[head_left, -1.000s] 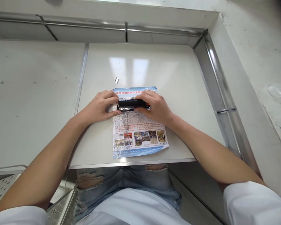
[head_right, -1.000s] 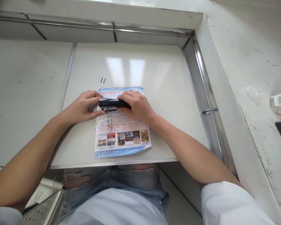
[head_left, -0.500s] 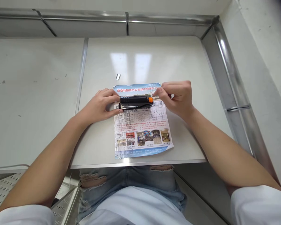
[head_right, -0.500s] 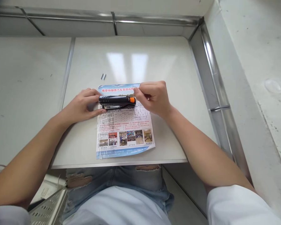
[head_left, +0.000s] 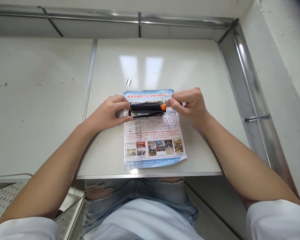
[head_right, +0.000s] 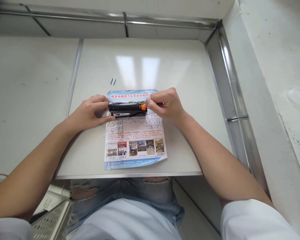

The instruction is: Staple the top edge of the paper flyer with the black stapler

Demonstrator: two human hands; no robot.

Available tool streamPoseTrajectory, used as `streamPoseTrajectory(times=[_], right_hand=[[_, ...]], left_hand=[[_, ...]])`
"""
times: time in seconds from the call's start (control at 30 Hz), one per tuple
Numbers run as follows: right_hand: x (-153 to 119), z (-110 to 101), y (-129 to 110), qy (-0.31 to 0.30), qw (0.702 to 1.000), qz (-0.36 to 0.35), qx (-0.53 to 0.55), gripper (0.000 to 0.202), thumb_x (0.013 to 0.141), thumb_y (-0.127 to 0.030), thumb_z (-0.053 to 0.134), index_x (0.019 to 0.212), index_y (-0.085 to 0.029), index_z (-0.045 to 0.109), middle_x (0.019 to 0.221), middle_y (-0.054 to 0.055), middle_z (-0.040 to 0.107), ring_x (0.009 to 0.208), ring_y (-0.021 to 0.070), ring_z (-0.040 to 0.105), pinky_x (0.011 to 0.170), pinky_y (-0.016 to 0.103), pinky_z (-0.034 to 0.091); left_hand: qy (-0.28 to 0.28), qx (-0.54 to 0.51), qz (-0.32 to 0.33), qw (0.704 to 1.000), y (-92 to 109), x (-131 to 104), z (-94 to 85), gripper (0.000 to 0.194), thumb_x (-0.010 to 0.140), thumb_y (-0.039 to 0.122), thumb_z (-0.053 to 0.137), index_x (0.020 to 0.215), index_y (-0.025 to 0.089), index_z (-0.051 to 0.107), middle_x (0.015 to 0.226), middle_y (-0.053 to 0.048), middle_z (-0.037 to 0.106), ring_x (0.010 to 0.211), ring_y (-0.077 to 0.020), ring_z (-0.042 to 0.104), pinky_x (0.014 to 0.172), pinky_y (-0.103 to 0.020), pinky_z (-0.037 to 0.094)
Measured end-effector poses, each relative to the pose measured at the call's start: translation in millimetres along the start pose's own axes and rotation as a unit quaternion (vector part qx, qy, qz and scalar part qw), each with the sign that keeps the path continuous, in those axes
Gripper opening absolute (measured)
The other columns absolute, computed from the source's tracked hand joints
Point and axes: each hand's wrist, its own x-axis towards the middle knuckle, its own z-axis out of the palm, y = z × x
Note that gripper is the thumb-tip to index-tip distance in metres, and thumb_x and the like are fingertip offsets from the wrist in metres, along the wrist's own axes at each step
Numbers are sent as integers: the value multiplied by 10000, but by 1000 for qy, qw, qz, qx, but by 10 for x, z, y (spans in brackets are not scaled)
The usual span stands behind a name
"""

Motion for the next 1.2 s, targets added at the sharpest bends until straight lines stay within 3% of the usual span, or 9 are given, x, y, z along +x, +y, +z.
streamPoseTrajectory(times=[0.17, 0.47, 0.9, 1.03, 1.1, 1.2], right_hand=[[45, 11, -62, -2, 999, -42, -23, 583, 1014, -311, 599, 537, -229, 276, 501, -53, 244, 486, 99, 223, 484, 312, 212], [76, 29, -103, -26, 997, -70, -36, 561, 984, -266, 608, 560, -236, 241, 525, -52, 263, 501, 109, 247, 495, 309, 231], [75, -20, -82, -79, 990, -89, -70, 474, 994, -263, 594, 580, -230, 364, 572, -35, 399, 545, 127, 329, 561, 312, 308], [37, 66, -37, -24, 996, -73, -51, 512, 1034, -354, 595, 575, -234, 402, 552, -34, 392, 537, 135, 356, 555, 318, 307], [30, 118, -20, 12, 998, -52, -44, 489, 1058, -425, 592, 617, -238, 494, 572, -25, 435, 569, 151, 420, 592, 322, 368], [40, 188, -8, 19, 998, -24, -48, 351, 1023, -568, 665, 861, -257, 683, 745, 16, 596, 754, 211, 570, 750, 378, 499]], left_hand=[[0, -18, -15, 1000, 18, -1, -1, 317, 946, 538, 782, 958, 221, 769, 1033, -87, 727, 942, -257, 657, 861, -387, 535], [4, -41, -25, 999, 45, 3, -3, 329, 946, 546, 792, 947, 218, 787, 1030, -92, 733, 932, -246, 666, 827, -368, 544], [8, -63, -16, 998, 14, 2, -1, 361, 935, 595, 813, 1037, 248, 817, 1102, -104, 761, 1013, -274, 719, 904, -391, 587], [13, -70, -19, 997, 14, 1, -3, 357, 918, 603, 826, 1035, 266, 831, 1084, -100, 771, 1002, -277, 732, 874, -383, 592], [15, -69, -28, 997, 22, 2, -6, 369, 906, 621, 826, 1003, 265, 837, 1054, -98, 776, 984, -277, 730, 868, -385, 592], [19, -67, -36, 997, 37, 6, -8, 374, 906, 629, 816, 957, 259, 845, 1010, -91, 780, 972, -274, 724, 873, -388, 589]])
